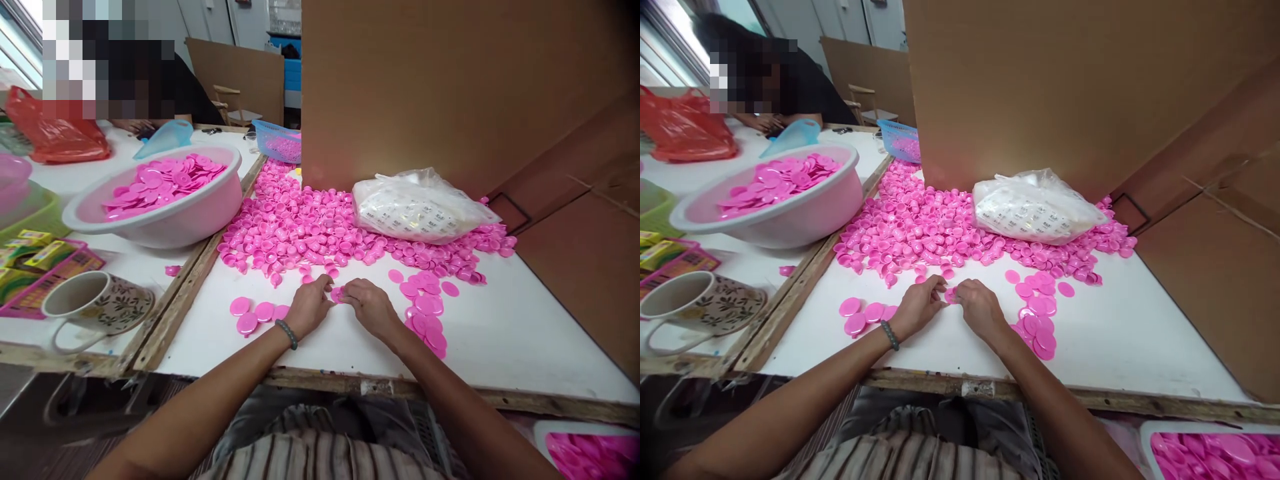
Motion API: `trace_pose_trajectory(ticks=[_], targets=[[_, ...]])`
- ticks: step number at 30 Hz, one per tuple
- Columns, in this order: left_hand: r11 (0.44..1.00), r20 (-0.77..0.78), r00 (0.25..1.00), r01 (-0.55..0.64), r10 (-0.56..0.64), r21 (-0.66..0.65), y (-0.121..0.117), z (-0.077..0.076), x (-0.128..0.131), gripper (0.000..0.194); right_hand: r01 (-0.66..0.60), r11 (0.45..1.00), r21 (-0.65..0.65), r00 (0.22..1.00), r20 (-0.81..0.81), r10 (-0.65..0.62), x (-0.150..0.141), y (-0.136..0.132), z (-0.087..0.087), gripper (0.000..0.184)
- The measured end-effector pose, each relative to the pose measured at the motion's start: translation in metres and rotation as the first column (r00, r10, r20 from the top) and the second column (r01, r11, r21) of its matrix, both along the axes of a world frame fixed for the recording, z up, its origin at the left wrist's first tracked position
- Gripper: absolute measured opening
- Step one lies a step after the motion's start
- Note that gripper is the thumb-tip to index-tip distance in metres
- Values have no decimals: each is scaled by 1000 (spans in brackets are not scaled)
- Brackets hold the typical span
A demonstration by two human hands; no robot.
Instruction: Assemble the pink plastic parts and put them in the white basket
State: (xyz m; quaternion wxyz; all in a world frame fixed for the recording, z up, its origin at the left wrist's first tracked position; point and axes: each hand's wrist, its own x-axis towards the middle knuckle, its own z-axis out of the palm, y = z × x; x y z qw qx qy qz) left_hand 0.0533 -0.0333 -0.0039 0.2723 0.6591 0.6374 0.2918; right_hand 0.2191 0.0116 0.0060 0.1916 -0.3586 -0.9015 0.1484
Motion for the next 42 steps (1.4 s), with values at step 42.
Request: trace_pose_trajectory(ticks=[42], targets=[[973,327,936,-61,132,-221,-8,18,-6,27,-92,762,-641,856,-442,-269,-10,-6,-13,24]])
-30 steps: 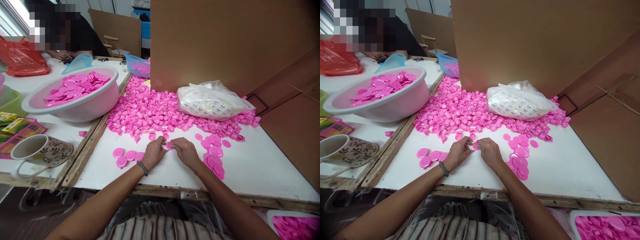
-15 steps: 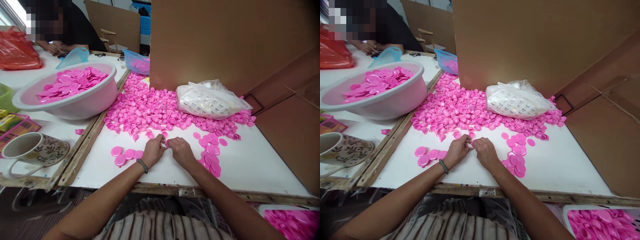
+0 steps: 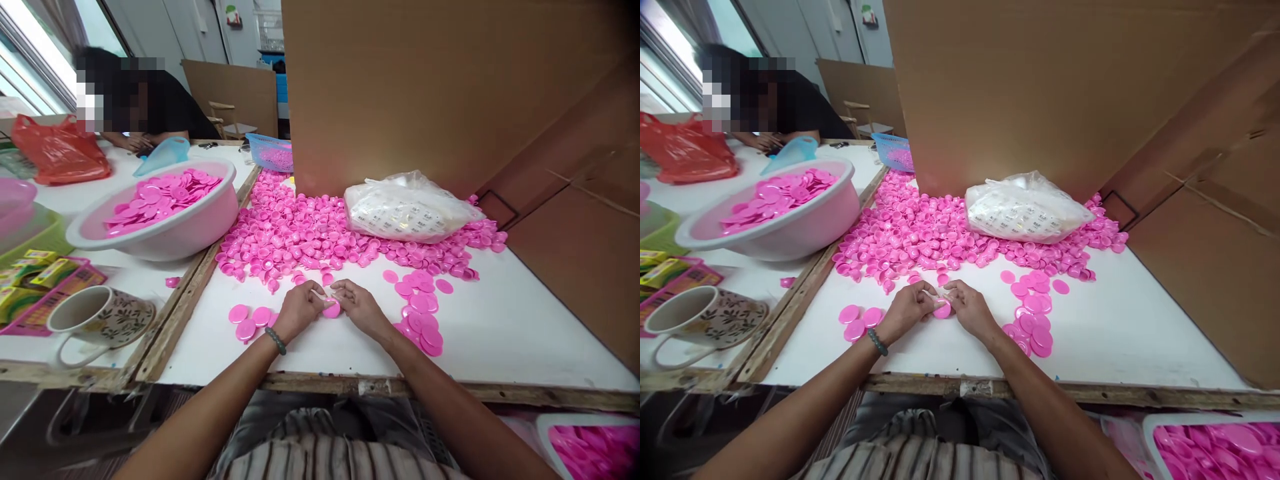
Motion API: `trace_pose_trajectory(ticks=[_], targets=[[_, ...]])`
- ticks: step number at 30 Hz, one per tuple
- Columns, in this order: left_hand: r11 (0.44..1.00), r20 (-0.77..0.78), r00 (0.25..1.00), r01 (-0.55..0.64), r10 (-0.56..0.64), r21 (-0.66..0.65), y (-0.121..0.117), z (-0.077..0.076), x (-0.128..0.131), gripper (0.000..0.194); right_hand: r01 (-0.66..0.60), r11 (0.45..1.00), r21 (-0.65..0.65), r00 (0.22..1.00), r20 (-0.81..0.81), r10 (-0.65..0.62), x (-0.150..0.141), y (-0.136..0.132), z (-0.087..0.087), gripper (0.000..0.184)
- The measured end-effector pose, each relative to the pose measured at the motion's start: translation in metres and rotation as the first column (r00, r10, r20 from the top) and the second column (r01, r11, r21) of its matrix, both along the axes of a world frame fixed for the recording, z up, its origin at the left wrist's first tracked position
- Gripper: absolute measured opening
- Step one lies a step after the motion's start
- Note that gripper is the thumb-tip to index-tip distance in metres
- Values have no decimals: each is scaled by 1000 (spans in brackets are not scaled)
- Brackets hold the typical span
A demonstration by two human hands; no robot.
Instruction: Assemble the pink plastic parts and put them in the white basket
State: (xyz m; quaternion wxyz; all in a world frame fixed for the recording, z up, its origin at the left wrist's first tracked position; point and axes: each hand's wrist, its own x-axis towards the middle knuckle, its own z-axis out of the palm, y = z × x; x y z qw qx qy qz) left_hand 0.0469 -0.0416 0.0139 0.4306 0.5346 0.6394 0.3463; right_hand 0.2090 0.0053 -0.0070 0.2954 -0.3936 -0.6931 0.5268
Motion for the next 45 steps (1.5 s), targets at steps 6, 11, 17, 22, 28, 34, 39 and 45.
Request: trace_pose_trajectory(ticks=[6,11,17,22,28,34,39,45], targets=[[977,132,986,-77,105,-197,10,-12,0,33,-240,900,364,955,256,152,11,2,0,25],[953,181,978,-42,100,-301,15,-8,1,33,-357,781,512,872,482,82,12,3,3,12],[945,200,976,-12,82,-327,18,3,4,27,-427,693,580,791,612,-24,9,-2,5,16],[964,233,972,32,32,-265,18,5,1,28,-336,741,581,878,478,24,14,-3,6,22],[975,218,976,52,-4,-218,12,0,-3,31,-335,742,581,913,393,105,12,-5,6,26],[994,2,1000,-7,8,-113,-2,0,-3,31,-306,775,553,901,432,48,13,-6,12,44],[980,58,995,-66,78,-189,-8,1,7,29,-380,795,473,888,427,171,16,-4,12,20],[942,289,929,-139,230,-304,-7,-6,15,31,-317,873,370,902,402,158,10,-2,6,14]])
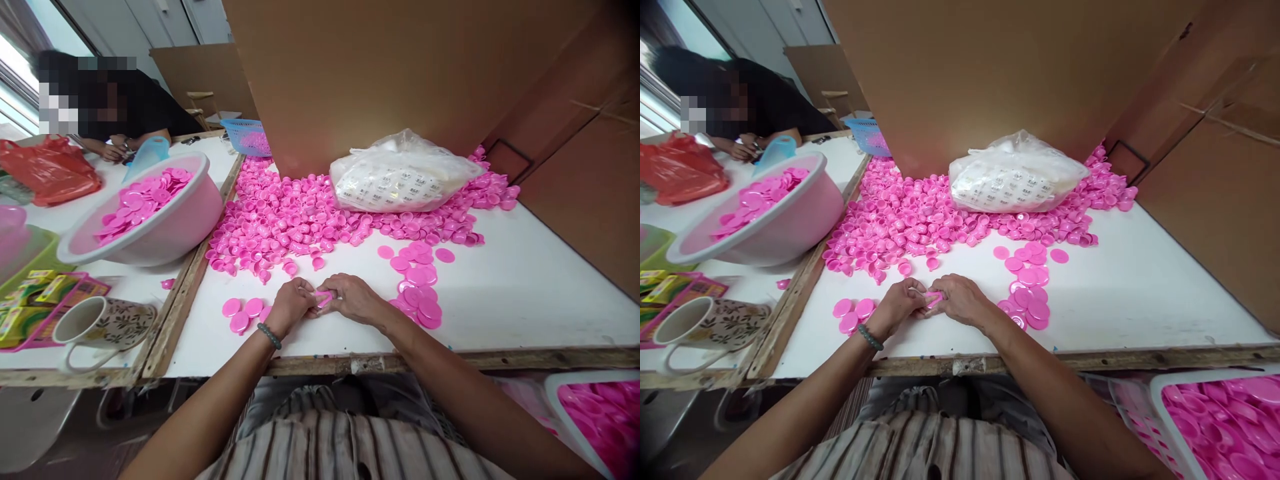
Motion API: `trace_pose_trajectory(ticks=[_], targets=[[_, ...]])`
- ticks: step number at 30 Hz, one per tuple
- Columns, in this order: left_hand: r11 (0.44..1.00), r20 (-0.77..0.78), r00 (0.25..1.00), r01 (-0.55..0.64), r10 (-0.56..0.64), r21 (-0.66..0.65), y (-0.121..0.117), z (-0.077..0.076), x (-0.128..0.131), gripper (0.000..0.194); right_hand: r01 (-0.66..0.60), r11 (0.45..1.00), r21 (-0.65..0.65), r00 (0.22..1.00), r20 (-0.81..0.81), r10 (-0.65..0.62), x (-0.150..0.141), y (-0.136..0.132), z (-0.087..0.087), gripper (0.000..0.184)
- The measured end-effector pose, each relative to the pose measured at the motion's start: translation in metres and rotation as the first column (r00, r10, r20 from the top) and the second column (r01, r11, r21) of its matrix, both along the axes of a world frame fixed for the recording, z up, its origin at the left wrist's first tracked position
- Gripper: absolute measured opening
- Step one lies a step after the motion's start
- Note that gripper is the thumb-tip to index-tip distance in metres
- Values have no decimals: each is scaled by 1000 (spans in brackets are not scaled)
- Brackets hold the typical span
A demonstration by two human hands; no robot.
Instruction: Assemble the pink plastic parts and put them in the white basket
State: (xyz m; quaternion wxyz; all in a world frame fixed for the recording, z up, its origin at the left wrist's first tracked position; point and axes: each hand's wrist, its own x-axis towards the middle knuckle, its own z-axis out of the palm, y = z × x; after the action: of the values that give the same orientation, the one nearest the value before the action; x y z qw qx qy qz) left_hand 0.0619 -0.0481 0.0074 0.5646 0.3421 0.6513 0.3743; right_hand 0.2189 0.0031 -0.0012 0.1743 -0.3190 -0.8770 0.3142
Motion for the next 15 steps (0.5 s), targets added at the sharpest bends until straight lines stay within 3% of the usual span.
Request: trace_pose_trajectory(ticks=[5,9,12,15], targets=[[998,47,999,0,3,-67,2,0,-2,33,23,1000,-2,998,53,-23,-5,1,4,15],[999,-56,998,27,-29,-38,3,0,1,35,-4,999,-50,1000,-12,4,-1,2,3,16],[991,-331,943,73,-33,110,-7,12,4,30,-32,999,-17,999,-35,31,3,3,0,26],[934,-516,842,43,157,354,-38,38,1,22,1,999,52,1000,-23,0,6,2,-2,43]])
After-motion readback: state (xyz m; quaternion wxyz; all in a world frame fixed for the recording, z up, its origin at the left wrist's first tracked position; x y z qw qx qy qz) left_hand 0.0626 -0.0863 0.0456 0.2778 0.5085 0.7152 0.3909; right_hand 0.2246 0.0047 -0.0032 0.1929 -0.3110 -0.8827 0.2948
